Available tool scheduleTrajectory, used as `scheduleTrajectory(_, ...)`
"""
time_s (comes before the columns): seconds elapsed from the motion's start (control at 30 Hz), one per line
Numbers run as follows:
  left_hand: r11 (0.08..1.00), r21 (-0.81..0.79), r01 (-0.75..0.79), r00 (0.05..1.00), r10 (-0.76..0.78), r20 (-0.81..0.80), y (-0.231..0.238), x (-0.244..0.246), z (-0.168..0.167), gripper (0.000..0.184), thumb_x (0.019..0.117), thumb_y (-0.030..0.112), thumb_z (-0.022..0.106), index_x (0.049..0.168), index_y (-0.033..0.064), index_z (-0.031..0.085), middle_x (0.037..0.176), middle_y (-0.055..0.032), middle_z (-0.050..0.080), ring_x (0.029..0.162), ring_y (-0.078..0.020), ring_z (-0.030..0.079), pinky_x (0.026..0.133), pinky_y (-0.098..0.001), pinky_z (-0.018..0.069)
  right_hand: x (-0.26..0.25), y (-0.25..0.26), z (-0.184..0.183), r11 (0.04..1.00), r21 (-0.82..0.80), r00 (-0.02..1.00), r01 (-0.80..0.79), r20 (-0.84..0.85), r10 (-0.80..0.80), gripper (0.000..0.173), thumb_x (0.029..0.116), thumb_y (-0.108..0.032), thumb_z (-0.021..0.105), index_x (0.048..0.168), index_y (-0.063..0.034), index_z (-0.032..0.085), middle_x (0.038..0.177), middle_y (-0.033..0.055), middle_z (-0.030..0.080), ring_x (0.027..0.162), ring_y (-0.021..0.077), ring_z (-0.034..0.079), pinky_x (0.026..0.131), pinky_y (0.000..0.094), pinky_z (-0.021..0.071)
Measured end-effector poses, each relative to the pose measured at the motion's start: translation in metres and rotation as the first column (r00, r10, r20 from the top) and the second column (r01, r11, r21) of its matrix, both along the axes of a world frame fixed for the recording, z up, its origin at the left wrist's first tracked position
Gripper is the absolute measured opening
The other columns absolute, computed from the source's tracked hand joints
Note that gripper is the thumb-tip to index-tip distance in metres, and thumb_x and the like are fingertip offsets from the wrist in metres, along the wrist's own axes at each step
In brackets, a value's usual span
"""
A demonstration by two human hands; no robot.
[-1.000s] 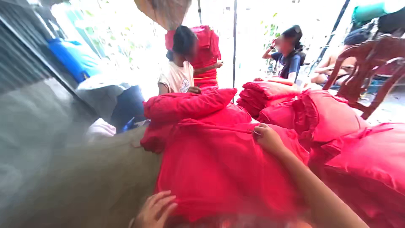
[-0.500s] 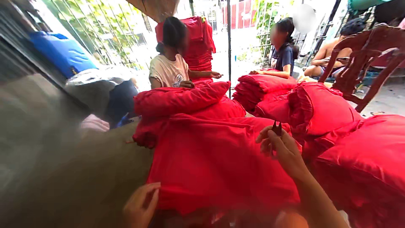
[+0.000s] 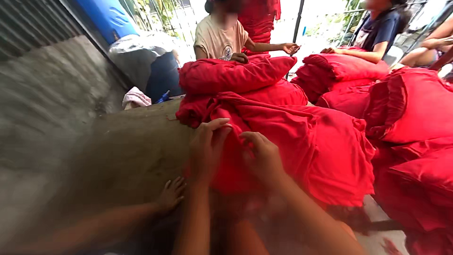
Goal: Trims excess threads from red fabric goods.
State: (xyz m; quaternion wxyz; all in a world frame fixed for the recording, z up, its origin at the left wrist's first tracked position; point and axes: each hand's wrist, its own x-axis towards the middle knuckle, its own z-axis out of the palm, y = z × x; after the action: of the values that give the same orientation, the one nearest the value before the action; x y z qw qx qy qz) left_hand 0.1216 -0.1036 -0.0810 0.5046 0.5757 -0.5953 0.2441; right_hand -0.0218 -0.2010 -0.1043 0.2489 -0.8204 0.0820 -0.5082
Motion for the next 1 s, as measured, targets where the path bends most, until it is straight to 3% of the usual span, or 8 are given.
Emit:
scheduleTrajectory(0.17,0.948,0.283,-0.143,0.989,0.127,0.075,0.021,0.000,-0.056,0.063,0.0824,0.009,0.078,0.142,0.0099,0.058,0.145,-0.0112,0.058,0.130,-0.0295,0.057,0.106,-0.0496,0.0482,-0.057,-0.044,0.046,0.941,-0.212,0.964,0.264,0.071,-0.255,0.021,0.0920,-0.003,0.066,0.111,-0.0022,0.075,0.093,0.0137,0.072,0.074,0.0163,0.066,0.065,0.0296,0.0553)
scheduleTrajectory(0.27,0.973,0.209,-0.102,0.994,0.106,-0.008,0.050,0.000,-0.064,0.033,0.0975,0.012,0.065,0.130,0.0161,0.067,0.138,-0.0060,0.062,0.130,-0.0201,0.057,0.109,-0.0381,0.0478,-0.091,-0.080,0.036,0.927,-0.294,0.970,0.233,0.007,-0.242,0.016,0.0940,-0.004,0.064,0.104,-0.0003,0.076,0.090,0.0167,0.067,0.073,0.0169,0.060,0.064,0.0278,0.0489)
scheduleTrajectory(0.37,0.968,0.230,-0.101,0.995,0.098,0.025,0.060,-0.003,-0.075,0.025,0.0976,0.005,0.060,0.111,0.0165,0.077,0.121,-0.0036,0.072,0.122,-0.0220,0.061,0.108,-0.0396,0.0455,-0.111,-0.085,-0.007,0.929,-0.365,0.948,0.068,-0.266,-0.173,0.018,0.0902,-0.003,0.062,0.099,-0.0019,0.078,0.097,0.0192,0.072,0.080,0.0286,0.070,0.067,0.0413,0.0573)
scheduleTrajectory(0.47,0.921,0.375,-0.102,0.991,0.126,-0.039,0.066,-0.002,-0.109,0.032,0.0939,0.007,0.060,0.120,0.0166,0.076,0.132,-0.0022,0.069,0.131,-0.0237,0.058,0.115,-0.0468,0.0379,-0.124,-0.074,-0.024,0.954,-0.298,0.853,0.037,-0.488,-0.185,0.026,0.0902,-0.008,0.061,0.108,-0.0065,0.080,0.119,0.0232,0.068,0.077,0.0391,0.070,0.056,0.0558,0.0527)
scheduleTrajectory(0.57,0.909,0.416,-0.005,0.993,0.053,-0.103,0.079,0.002,-0.115,0.034,0.0996,0.028,0.062,0.130,0.0158,0.071,0.146,-0.0022,0.061,0.144,-0.0217,0.047,0.124,-0.0485,0.0286,-0.134,-0.064,0.009,0.981,-0.169,0.821,0.093,-0.545,-0.172,0.035,0.0895,-0.025,0.057,0.115,-0.0067,0.073,0.126,0.0220,0.060,0.079,0.0327,0.064,0.058,0.0546,0.0503)
scheduleTrajectory(0.73,0.975,0.223,0.015,0.988,0.019,-0.152,0.071,-0.026,-0.077,0.026,0.0943,0.027,0.072,0.115,0.0122,0.076,0.124,-0.0097,0.066,0.119,-0.0195,0.059,0.104,-0.0327,0.0470,-0.107,-0.032,0.068,0.993,0.096,0.936,-0.063,-0.339,0.092,0.055,0.1075,-0.056,0.032,0.130,-0.0101,0.052,0.100,-0.0098,0.054,0.073,-0.0075,0.047,0.062,0.0119,0.0393)
scheduleTrajectory(0.87,0.935,0.342,0.090,0.996,-0.076,-0.054,0.027,-0.045,-0.065,0.033,0.0941,0.033,0.073,0.121,0.0146,0.076,0.121,-0.0114,0.067,0.104,-0.0227,0.061,0.090,-0.0348,0.0510,-0.049,-0.023,0.043,0.965,0.079,0.863,-0.251,-0.434,0.260,0.041,0.1100,-0.032,0.033,0.115,-0.0039,0.062,0.090,-0.0018,0.059,0.072,0.0027,0.054,0.062,0.0224,0.0470)
scheduleTrajectory(1.0,0.937,0.320,0.141,0.974,-0.073,-0.217,0.020,-0.034,-0.087,0.014,0.0951,0.020,0.072,0.096,0.0094,0.082,0.101,-0.0069,0.073,0.097,-0.0163,0.066,0.087,-0.0280,0.0527,-0.048,-0.053,-0.006,0.981,0.133,0.764,-0.140,-0.616,0.192,0.037,0.1087,-0.034,0.038,0.114,-0.0103,0.065,0.077,-0.0019,0.063,0.064,0.0097,0.059,0.057,0.0333,0.0505)
